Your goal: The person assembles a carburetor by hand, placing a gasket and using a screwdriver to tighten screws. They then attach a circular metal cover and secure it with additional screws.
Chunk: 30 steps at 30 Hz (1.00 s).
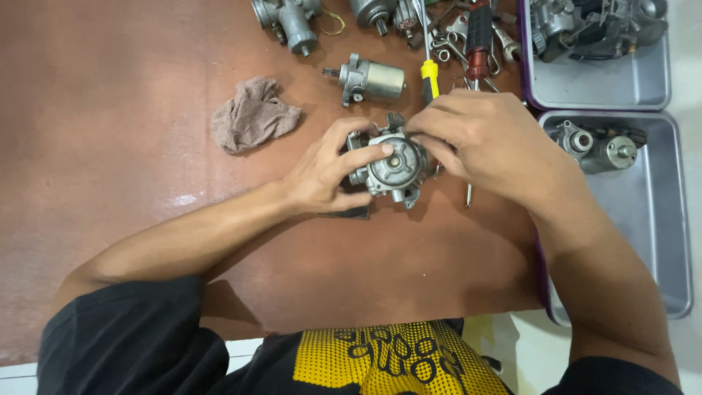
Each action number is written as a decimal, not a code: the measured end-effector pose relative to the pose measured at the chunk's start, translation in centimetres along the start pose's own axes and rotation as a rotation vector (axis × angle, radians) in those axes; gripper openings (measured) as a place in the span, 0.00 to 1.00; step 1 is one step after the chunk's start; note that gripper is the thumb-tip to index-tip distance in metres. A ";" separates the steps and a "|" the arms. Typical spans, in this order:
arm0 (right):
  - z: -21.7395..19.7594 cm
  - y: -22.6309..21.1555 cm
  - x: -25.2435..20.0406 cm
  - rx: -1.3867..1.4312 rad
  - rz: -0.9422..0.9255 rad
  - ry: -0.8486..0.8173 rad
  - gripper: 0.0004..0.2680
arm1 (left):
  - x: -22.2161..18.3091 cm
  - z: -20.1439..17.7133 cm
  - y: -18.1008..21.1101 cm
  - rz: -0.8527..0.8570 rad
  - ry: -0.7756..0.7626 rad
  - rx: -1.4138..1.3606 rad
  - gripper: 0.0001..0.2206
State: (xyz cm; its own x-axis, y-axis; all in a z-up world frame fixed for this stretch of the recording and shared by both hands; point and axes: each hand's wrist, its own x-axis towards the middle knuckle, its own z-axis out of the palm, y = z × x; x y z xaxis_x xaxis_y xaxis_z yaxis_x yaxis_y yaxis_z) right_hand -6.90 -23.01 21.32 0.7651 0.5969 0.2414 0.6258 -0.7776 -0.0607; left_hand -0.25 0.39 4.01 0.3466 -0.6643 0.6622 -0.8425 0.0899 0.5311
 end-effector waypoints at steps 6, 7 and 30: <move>0.0 0.3 0.2 0.019 -0.015 -0.024 0.06 | 0.0 -0.1 0.0 0.004 0.000 0.012 0.36; 0.0 0.3 0.2 -0.035 -0.021 -0.047 0.06 | -0.1 0.0 -0.1 0.005 -0.004 0.009 0.36; 1.9 14.0 -8.0 0.108 0.522 0.149 0.06 | -0.6 0.5 -0.7 -0.085 -0.021 -0.010 0.37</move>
State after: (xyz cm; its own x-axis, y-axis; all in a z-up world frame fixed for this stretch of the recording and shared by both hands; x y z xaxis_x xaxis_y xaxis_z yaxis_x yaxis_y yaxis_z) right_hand -3.96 -38.29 16.70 0.9531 0.0973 0.2866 0.1873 -0.9334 -0.3060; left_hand -0.09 0.37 2.94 0.4079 -0.6854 0.6031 -0.8061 0.0398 0.5905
